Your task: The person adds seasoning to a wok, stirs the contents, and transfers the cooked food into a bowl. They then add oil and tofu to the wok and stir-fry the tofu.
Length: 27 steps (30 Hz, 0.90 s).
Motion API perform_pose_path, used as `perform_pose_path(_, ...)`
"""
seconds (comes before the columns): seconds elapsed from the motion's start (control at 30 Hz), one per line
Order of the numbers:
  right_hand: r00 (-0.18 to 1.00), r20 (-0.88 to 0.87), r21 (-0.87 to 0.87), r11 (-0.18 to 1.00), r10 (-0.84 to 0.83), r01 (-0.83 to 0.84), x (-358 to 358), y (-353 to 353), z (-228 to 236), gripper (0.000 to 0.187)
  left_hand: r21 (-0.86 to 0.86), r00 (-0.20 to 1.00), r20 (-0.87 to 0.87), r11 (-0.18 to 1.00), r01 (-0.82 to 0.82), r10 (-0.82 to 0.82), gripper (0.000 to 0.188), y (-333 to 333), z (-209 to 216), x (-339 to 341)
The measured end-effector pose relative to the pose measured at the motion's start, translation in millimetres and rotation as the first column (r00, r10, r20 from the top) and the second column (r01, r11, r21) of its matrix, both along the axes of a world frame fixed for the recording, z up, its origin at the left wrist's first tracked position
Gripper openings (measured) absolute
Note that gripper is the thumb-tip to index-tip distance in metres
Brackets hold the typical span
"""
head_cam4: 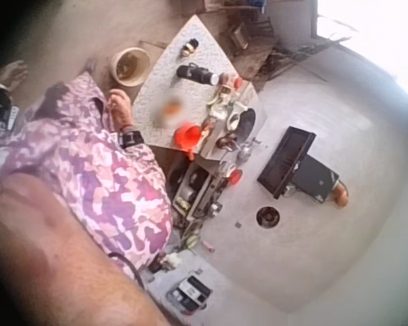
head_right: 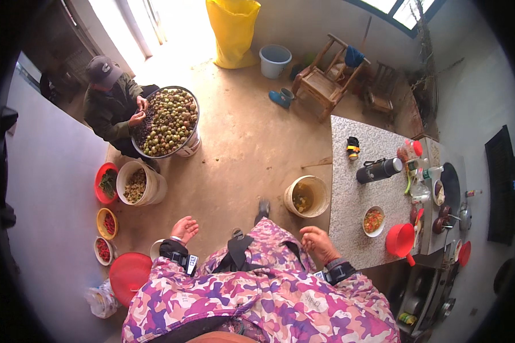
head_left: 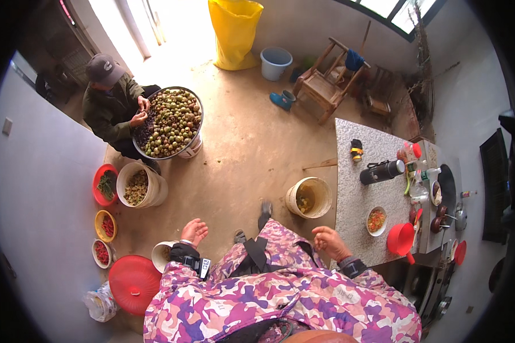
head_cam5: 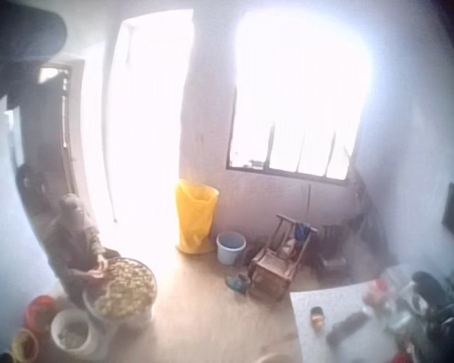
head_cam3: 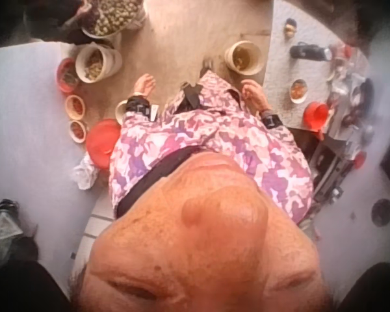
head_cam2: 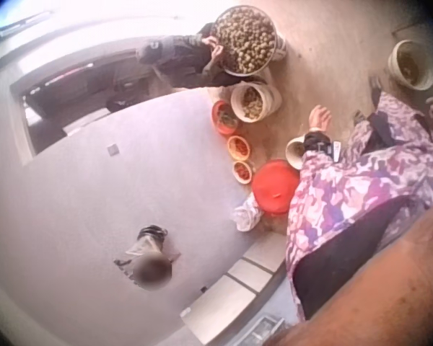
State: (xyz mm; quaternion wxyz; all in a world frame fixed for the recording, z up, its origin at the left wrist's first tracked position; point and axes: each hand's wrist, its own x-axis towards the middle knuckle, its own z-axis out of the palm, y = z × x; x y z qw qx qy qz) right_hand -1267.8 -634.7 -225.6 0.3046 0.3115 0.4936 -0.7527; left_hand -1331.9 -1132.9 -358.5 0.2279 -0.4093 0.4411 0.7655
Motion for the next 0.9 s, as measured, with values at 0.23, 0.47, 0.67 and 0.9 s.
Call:
perform_pose_path(0.23, 0.995, -0.013, 0.034, 0.994, -0.100, 0.101, -2, 30, -20, 0.021, 0.054, 0.999, -0.038, 0.998, 0.016, -0.014, 0.032, 25, -32, -2)
perform_pose_path(0.47, 0.996, 0.076, 0.046, 0.998, -0.052, 0.049, -30, 59, -40, 0.023, -0.070, 0.980, 0.138, 0.989, -0.132, 0.140, 0.035, 28, -43, 18)
perform_pose_path(0.67, 0.988, -0.129, 0.173, 0.980, -0.080, 0.101, -56, 63, -32, 0.018, 0.055, 0.983, 0.141, 0.991, -0.123, 0.115, 0.028, 18, -59, 26)
perform_pose_path(0.9, 0.996, -0.048, 0.189, 0.979, -0.075, 0.083, -11, 44, -46, 0.017, 0.112, 0.981, 0.143, 0.983, -0.148, 0.132, 0.034, -13, -44, 36)
